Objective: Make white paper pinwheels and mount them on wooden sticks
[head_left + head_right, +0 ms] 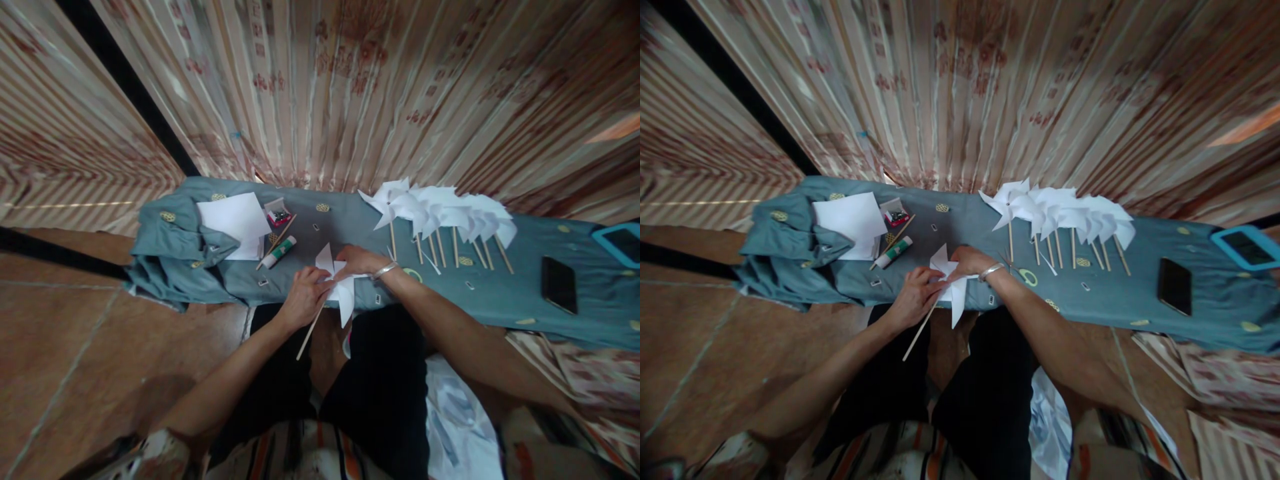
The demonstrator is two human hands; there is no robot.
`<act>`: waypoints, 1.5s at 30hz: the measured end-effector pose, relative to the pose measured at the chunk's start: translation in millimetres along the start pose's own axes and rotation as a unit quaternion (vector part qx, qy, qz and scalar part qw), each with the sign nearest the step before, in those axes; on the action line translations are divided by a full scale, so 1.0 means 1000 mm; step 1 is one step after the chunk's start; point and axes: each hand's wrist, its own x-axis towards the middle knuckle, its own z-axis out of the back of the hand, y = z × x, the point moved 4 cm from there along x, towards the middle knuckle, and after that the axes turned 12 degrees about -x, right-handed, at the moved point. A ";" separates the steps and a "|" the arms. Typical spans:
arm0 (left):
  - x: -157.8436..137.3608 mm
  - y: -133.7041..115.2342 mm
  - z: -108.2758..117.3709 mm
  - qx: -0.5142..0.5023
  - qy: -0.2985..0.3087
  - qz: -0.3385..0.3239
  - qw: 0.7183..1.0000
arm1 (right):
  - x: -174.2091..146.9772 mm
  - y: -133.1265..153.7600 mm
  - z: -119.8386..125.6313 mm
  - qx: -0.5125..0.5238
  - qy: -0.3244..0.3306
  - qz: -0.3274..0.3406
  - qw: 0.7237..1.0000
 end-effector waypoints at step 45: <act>0.003 0.003 -0.010 0.011 0.000 -0.021 1.000 | -0.002 0.010 0.009 -0.062 0.024 0.010 0.998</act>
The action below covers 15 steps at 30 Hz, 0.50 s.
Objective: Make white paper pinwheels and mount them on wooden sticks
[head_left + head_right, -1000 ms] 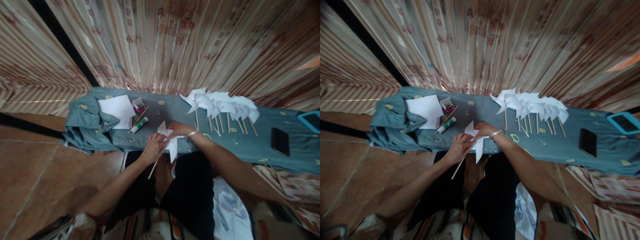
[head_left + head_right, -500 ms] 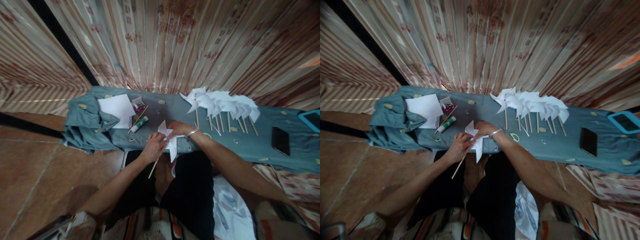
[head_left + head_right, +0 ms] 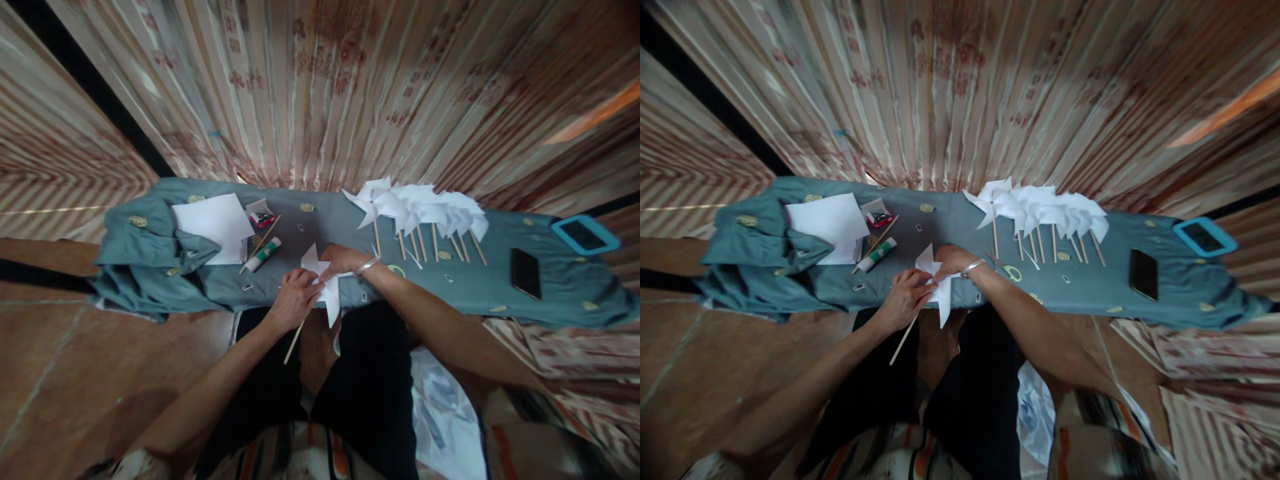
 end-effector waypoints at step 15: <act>0.001 0.003 0.000 0.021 -0.008 -0.024 0.999 | 0.002 -0.002 0.000 0.003 -0.013 0.009 1.000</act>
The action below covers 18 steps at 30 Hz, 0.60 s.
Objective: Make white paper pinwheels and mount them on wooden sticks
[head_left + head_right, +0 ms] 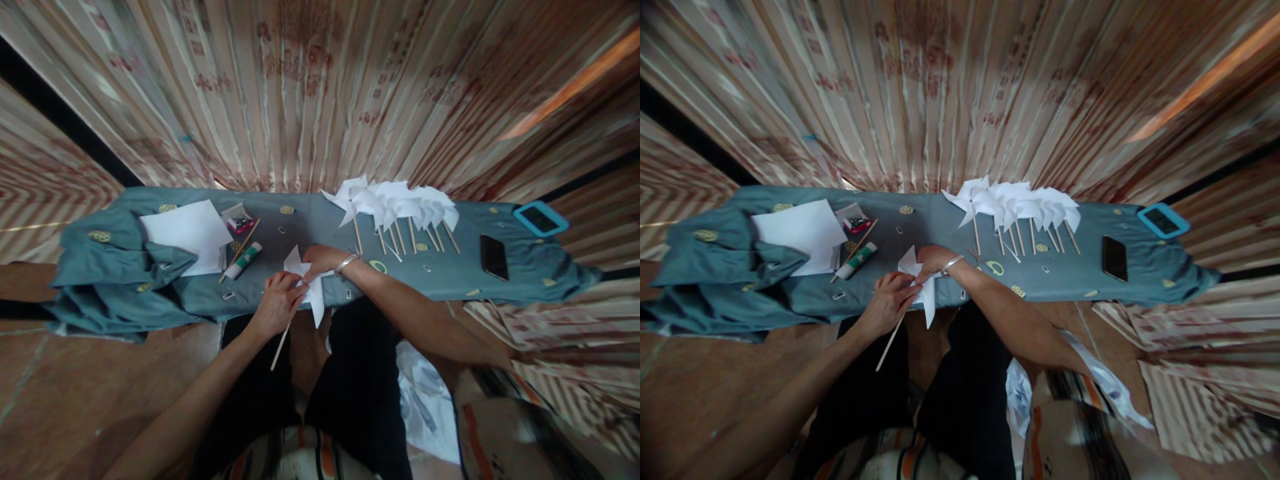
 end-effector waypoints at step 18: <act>-0.023 -0.021 0.027 -0.064 -0.081 0.030 0.994 | 0.003 0.001 -0.003 -0.014 0.008 0.009 1.000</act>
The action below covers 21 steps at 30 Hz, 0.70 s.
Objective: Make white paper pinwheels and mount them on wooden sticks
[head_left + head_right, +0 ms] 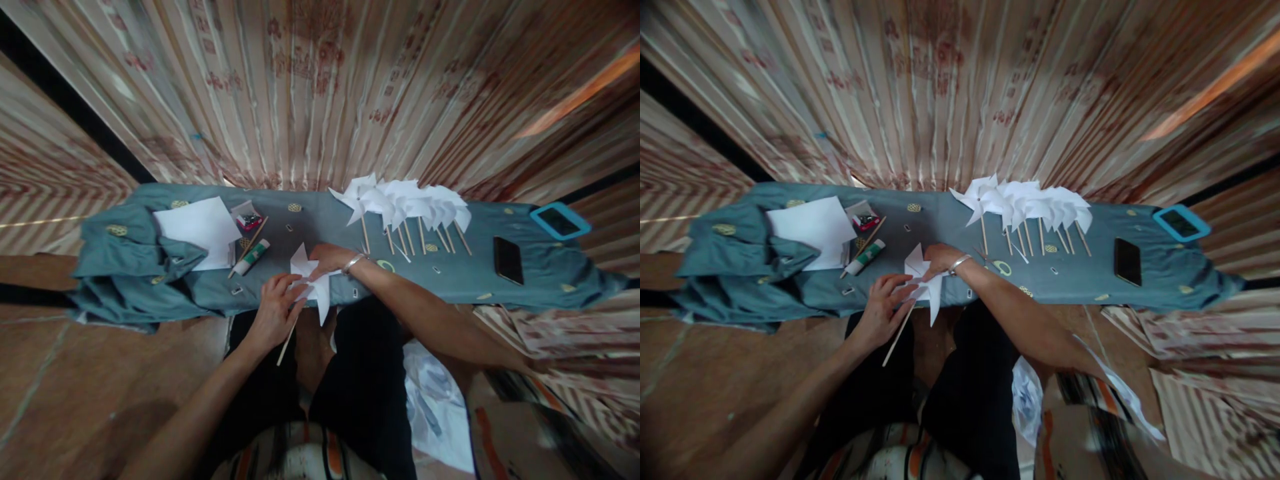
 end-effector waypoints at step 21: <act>-0.058 0.020 -0.052 -0.596 -0.056 0.467 0.651 | -0.003 0.003 0.002 -0.050 0.035 0.053 0.997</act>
